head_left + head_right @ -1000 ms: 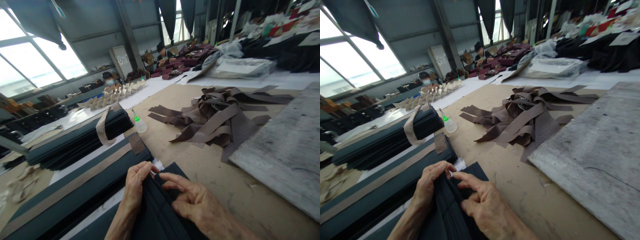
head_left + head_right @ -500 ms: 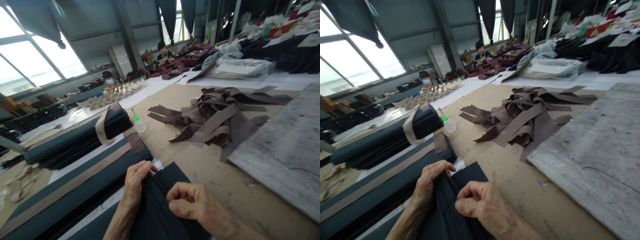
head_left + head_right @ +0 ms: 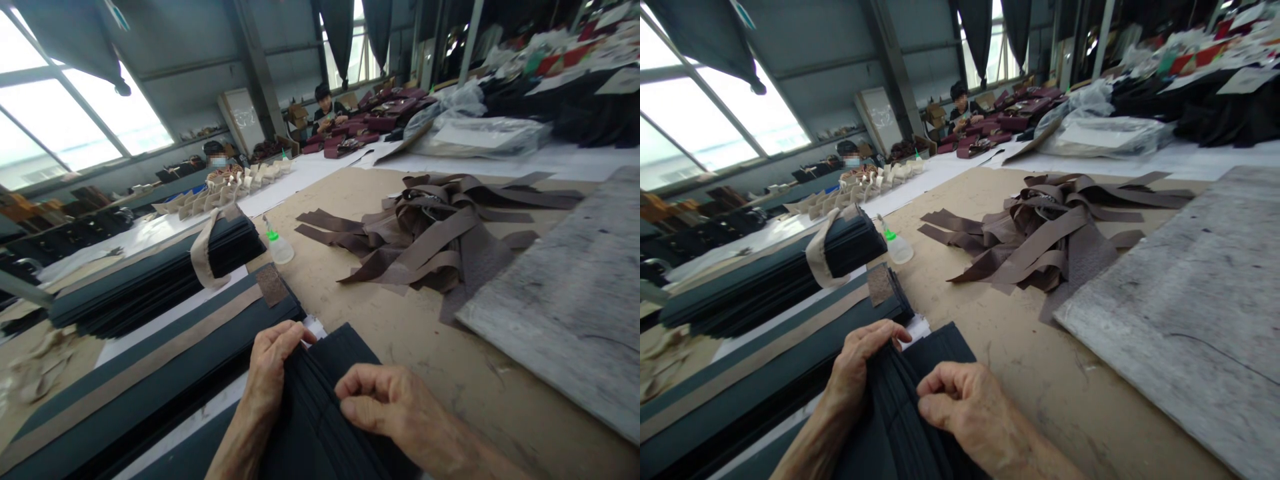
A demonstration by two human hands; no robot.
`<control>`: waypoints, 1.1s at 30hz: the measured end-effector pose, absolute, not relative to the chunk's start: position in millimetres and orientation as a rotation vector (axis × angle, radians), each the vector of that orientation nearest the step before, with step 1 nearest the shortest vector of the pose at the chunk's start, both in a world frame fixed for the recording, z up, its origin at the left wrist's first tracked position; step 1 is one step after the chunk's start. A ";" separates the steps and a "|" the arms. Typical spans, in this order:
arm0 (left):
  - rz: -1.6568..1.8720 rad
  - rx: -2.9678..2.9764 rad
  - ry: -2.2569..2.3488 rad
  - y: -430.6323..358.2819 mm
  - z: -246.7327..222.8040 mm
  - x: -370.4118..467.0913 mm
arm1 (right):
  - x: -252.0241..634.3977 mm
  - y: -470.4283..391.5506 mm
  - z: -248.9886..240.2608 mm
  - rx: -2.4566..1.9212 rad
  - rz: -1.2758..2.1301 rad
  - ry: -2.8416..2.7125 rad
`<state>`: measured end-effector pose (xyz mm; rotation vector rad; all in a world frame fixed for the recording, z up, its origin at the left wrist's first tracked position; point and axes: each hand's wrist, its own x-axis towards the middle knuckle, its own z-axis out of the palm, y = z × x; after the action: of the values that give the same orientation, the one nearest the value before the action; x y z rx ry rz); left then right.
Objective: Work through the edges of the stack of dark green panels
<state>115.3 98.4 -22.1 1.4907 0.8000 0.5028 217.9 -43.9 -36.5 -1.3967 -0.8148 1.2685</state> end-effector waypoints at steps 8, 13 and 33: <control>0.497 1.547 0.791 100.0 -25.5 113.5 | 210.0 -46.8 -39.3 -1.571 0.866 -1.034; 0.478 1.565 0.772 100.3 -26.1 113.7 | 208.6 -49.2 -41.3 -1.521 0.315 -1.287; 0.481 1.792 0.732 97.0 -23.1 115.7 | 208.8 -49.3 -32.4 -1.514 0.707 -1.401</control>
<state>115.7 97.0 -23.1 1.7917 0.7322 0.4811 208.8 -49.3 -32.4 -1.5143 -1.4006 0.7070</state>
